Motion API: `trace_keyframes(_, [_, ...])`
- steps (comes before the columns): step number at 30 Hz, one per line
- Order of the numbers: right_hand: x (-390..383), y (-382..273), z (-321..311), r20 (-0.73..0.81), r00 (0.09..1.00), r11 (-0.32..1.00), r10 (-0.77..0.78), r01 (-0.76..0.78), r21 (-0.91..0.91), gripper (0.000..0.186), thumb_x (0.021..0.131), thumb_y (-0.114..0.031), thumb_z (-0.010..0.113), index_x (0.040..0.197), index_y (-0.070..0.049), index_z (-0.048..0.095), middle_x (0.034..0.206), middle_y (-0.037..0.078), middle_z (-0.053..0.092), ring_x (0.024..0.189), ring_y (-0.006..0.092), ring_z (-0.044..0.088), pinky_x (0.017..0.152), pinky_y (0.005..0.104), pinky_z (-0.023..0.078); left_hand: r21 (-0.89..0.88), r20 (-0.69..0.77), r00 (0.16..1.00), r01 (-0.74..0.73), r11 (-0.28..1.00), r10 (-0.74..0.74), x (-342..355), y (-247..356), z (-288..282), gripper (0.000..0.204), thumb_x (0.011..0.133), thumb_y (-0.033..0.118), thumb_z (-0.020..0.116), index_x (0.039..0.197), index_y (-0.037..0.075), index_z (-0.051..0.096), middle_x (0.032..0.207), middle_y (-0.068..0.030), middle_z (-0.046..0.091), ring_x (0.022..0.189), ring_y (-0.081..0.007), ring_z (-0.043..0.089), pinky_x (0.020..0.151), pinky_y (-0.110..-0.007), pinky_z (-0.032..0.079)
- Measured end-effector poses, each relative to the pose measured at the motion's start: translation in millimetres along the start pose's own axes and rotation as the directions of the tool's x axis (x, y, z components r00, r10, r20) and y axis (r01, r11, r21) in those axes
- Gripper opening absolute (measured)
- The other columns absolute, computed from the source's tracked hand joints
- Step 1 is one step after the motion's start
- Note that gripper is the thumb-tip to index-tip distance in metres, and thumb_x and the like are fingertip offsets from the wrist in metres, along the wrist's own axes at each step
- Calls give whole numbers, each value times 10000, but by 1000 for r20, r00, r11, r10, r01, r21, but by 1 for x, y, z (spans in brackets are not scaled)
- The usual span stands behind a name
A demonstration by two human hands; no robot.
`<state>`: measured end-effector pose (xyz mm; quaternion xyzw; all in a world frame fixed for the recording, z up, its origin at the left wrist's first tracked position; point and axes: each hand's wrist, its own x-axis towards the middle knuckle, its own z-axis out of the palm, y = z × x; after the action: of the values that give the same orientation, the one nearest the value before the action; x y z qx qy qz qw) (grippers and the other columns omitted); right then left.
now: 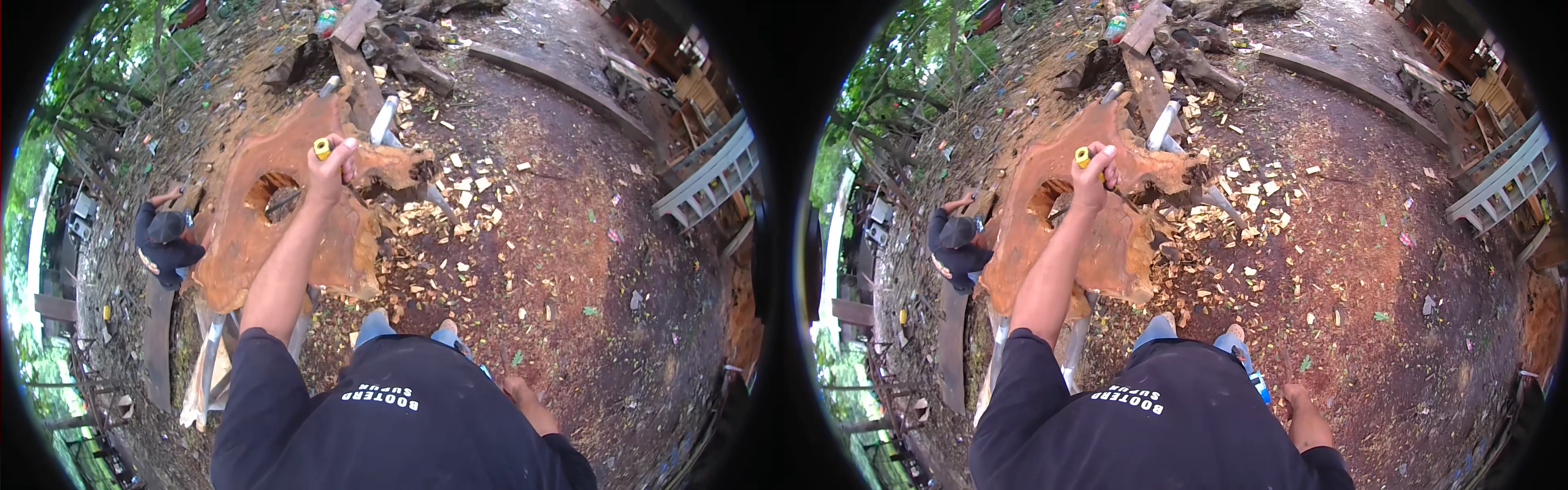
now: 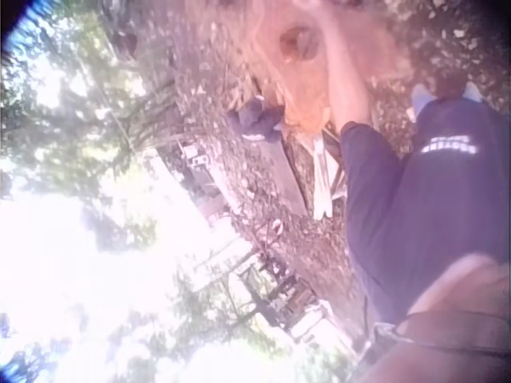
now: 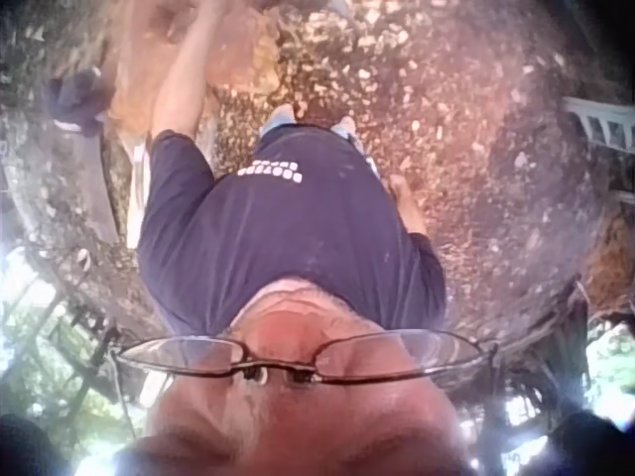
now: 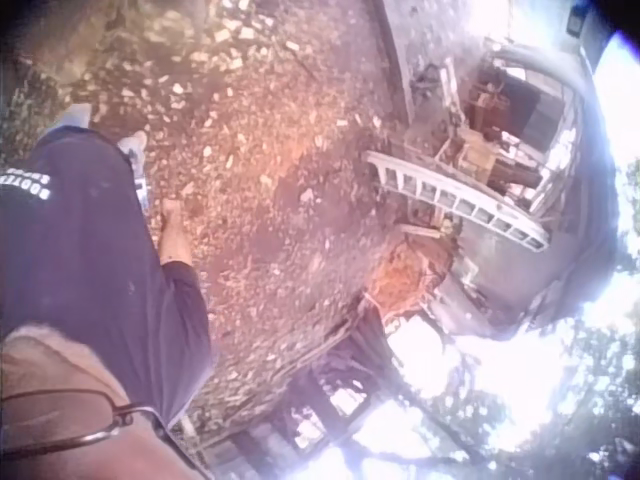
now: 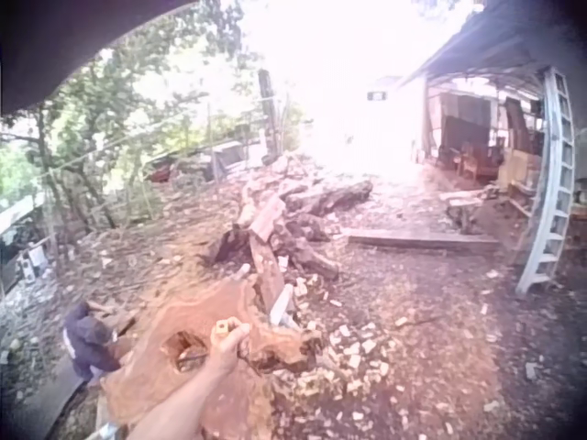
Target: The person uses a hammer to strike a chisel, removing chips from a large wood slab resting on sawhorses. They move around the wood, striking at various points to shape the surface and edges.
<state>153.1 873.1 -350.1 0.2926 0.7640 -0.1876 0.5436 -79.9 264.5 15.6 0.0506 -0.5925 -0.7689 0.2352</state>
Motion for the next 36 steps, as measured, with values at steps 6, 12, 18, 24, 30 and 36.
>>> trace_keyframes(6, [-22,-19,26,-166,972,845,-168,229,483,228,830,-225,633,777,-4,650,612,105,613,522,214,606,469,379,461,-20,185,976,121,993,-115,8,-23,0,213,893,163,678,761,62,545,556,13,487,425,-72,418,418,-241,361])
trace_keyframes(12, [-241,-182,1,-564,654,656,-504,715,243,48,859,-53,551,899,-34,535,611,41,528,473,147,552,420,310,446,39,309,947,80,996,-88,4,-26,-11,232,875,168,717,737,81,552,571,55,497,471,-36,458,430,-225,356])
trace_keyframes(18, [-442,-298,-47,-492,323,221,-809,941,255,177,844,-22,606,994,-41,513,758,15,571,563,113,563,448,291,507,62,514,852,74,995,-96,2,-29,-17,231,880,141,731,779,88,531,616,53,528,522,-32,500,474,-218,399])
trace_keyframes(24, [-533,-336,-89,-473,6,195,-881,915,-352,186,789,-51,629,930,-38,510,639,-11,488,485,75,494,397,241,443,110,580,814,-27,994,-42,4,-51,-6,257,860,178,766,769,114,534,638,71,531,559,-30,499,512,-220,406])
trace_keyframes(30, [-589,-356,-73,-654,-108,13,-749,984,-178,198,775,62,583,924,-51,516,660,-34,484,482,70,451,391,276,415,195,540,841,-93,976,-28,5,-55,-13,216,831,173,761,836,84,565,724,64,553,673,-38,508,608,-252,438])
trace_keyframes(36, [-523,-364,-62,-433,359,562,-827,530,-635,234,797,-60,609,1014,-2,542,714,80,595,559,177,584,489,330,516,119,486,861,-232,965,146,-2,-72,-6,192,819,199,735,791,51,617,626,51,544,611,-47,499,577,-281,446])
